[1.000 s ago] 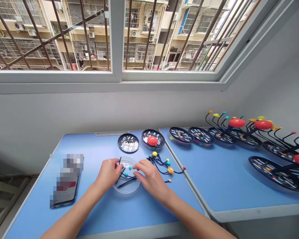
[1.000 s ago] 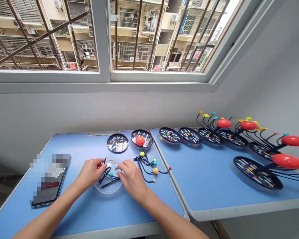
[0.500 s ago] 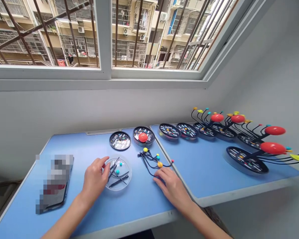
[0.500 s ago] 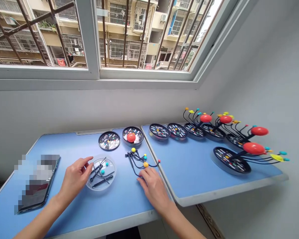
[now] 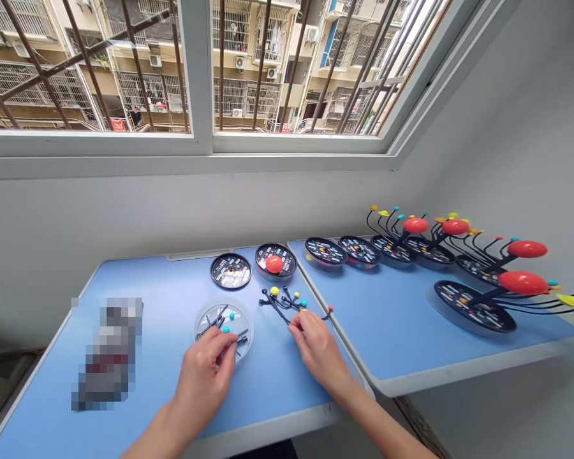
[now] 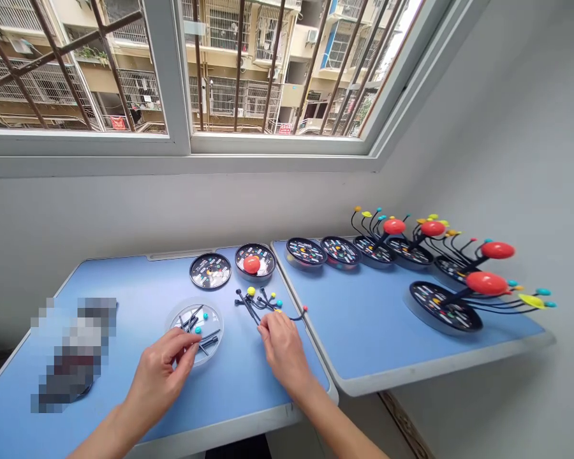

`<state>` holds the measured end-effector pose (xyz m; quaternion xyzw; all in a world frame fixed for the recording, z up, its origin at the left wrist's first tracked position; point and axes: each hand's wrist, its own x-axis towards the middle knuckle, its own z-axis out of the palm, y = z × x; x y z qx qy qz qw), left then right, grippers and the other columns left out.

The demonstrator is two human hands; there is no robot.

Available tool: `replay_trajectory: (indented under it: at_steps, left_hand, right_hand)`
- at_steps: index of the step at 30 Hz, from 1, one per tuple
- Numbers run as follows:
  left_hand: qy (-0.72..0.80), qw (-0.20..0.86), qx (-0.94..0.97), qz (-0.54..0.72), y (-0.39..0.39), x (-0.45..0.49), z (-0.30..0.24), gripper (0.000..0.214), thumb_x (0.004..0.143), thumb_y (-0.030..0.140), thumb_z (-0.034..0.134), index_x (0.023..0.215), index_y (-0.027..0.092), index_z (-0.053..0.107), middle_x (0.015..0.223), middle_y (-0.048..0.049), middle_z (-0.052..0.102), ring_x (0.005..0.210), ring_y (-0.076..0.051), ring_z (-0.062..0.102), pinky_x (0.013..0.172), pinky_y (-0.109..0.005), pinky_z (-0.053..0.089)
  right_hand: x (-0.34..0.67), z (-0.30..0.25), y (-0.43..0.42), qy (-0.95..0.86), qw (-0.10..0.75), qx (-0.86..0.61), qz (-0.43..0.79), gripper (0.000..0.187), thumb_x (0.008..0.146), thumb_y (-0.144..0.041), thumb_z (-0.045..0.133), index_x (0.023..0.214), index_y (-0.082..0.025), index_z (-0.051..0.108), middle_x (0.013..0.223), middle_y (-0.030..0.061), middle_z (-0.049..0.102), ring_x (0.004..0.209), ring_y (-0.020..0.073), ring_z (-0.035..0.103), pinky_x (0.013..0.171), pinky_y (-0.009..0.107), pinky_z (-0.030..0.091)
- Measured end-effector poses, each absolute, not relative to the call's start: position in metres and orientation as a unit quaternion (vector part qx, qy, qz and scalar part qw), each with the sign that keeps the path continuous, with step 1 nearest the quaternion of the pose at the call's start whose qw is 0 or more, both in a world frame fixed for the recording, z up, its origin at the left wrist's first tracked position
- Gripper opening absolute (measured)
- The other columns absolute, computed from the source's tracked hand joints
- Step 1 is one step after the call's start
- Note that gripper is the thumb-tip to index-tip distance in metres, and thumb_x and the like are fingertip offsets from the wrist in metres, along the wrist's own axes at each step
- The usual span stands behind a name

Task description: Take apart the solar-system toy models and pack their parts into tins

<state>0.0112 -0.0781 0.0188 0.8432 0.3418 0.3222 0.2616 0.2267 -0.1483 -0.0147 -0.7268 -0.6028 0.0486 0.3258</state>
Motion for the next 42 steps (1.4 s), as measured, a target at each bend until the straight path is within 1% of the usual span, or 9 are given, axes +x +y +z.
replay_trajectory:
  at_steps: [3,6,8,13,16,27,34,38,42]
  left_hand:
    - [0.281,0.19,0.874,0.348,-0.073,0.017,0.029,0.025,0.085,0.013,0.042,0.096,0.019,0.064,0.09,-0.0079,0.067,0.082,-0.019,0.057,0.071,-0.032,0.048]
    - [0.215,0.123,0.913,0.325,-0.069,0.022,0.046,0.034,0.085,0.012,0.044,0.115,0.022,0.055,0.121,-0.0089,0.059,0.113,-0.027,0.045,0.092,-0.046,0.038]
    - [0.179,0.108,0.938,0.277,-0.067,0.023,0.056,0.037,0.085,0.015,0.046,0.121,0.022,0.05,0.123,-0.009,0.057,0.119,-0.029,0.04,0.098,-0.052,0.03]
    - [0.18,0.182,0.959,0.118,-0.072,0.014,0.065,0.023,0.089,0.021,0.039,0.084,0.019,0.062,0.07,-0.0044,0.063,0.07,-0.019,0.055,0.065,-0.031,0.042]
    - [0.209,0.225,0.949,0.065,-0.079,0.003,0.065,0.024,0.089,0.02,0.036,0.075,0.02,0.056,0.067,-0.0016,0.059,0.058,-0.015,0.05,0.052,-0.024,0.033]
    - [0.235,0.237,0.942,0.03,-0.113,-0.024,0.074,0.028,0.089,0.025,0.036,0.065,0.022,0.05,0.06,0.0011,0.059,0.047,-0.013,0.047,0.046,-0.024,0.027]
    - [0.197,0.234,0.949,0.08,-0.122,-0.039,0.051,0.03,0.087,0.025,0.036,0.059,0.021,0.046,0.05,0.0022,0.055,0.038,-0.01,0.037,0.038,-0.024,0.018]
    - [0.375,0.312,0.858,0.159,-0.097,-0.073,0.055,0.034,0.087,0.034,0.035,0.058,0.021,0.047,0.047,0.0032,0.047,0.042,-0.01,0.037,0.043,-0.023,0.024]
    - [0.441,0.54,0.702,0.147,-0.085,-0.079,0.069,0.036,0.084,0.049,0.041,0.064,0.02,0.052,0.044,0.0054,0.042,0.043,-0.009,0.036,0.046,-0.021,0.028]
  right_hand:
    - [0.223,0.017,-0.159,-0.571,0.375,-0.708,0.178,0.02,0.09,-0.031,0.034,0.073,-0.022,0.04,0.077,0.0033,0.051,0.073,0.0182,0.048,0.065,0.031,0.039]
    - [0.215,0.049,-0.168,-0.544,0.383,-0.657,0.354,0.025,0.089,-0.042,0.037,0.077,-0.021,0.043,0.082,0.0035,0.056,0.078,0.0173,0.051,0.069,0.029,0.039]
    - [0.208,0.062,-0.171,-0.522,0.389,-0.602,0.462,0.027,0.088,-0.044,0.04,0.075,-0.021,0.042,0.074,0.0021,0.058,0.074,0.0162,0.051,0.07,0.03,0.038]
    - [0.191,0.066,-0.17,-0.478,0.406,-0.508,0.591,0.025,0.086,-0.042,0.045,0.076,-0.02,0.04,0.059,-0.004,0.048,0.063,0.0126,0.045,0.067,0.027,0.035]
    - [0.182,0.062,-0.167,-0.494,0.372,-0.534,0.576,0.022,0.087,-0.041,0.043,0.084,-0.019,0.042,0.061,-0.0049,0.045,0.061,0.0115,0.041,0.062,0.025,0.032]
    - [0.152,0.075,-0.178,-0.624,0.22,-0.564,0.495,0.024,0.089,-0.025,0.035,0.067,-0.021,0.043,0.048,-0.0058,0.047,0.051,0.0107,0.044,0.059,0.022,0.036]
    - [0.147,0.07,-0.194,-0.567,0.233,-0.556,0.562,0.038,0.085,-0.052,0.039,0.063,-0.021,0.043,0.045,-0.006,0.038,0.046,0.0101,0.034,0.049,0.022,0.028]
    - [0.176,0.063,-0.202,-0.464,0.312,-0.609,0.563,0.044,0.08,-0.062,0.042,0.065,-0.021,0.045,0.042,-0.0084,0.03,0.044,0.0096,0.027,0.048,0.023,0.026]
    - [0.194,0.06,-0.196,-0.402,0.367,-0.598,0.588,0.038,0.082,-0.055,0.047,0.066,-0.02,0.048,0.043,-0.0043,0.044,0.06,0.0146,0.045,0.068,0.028,0.037]
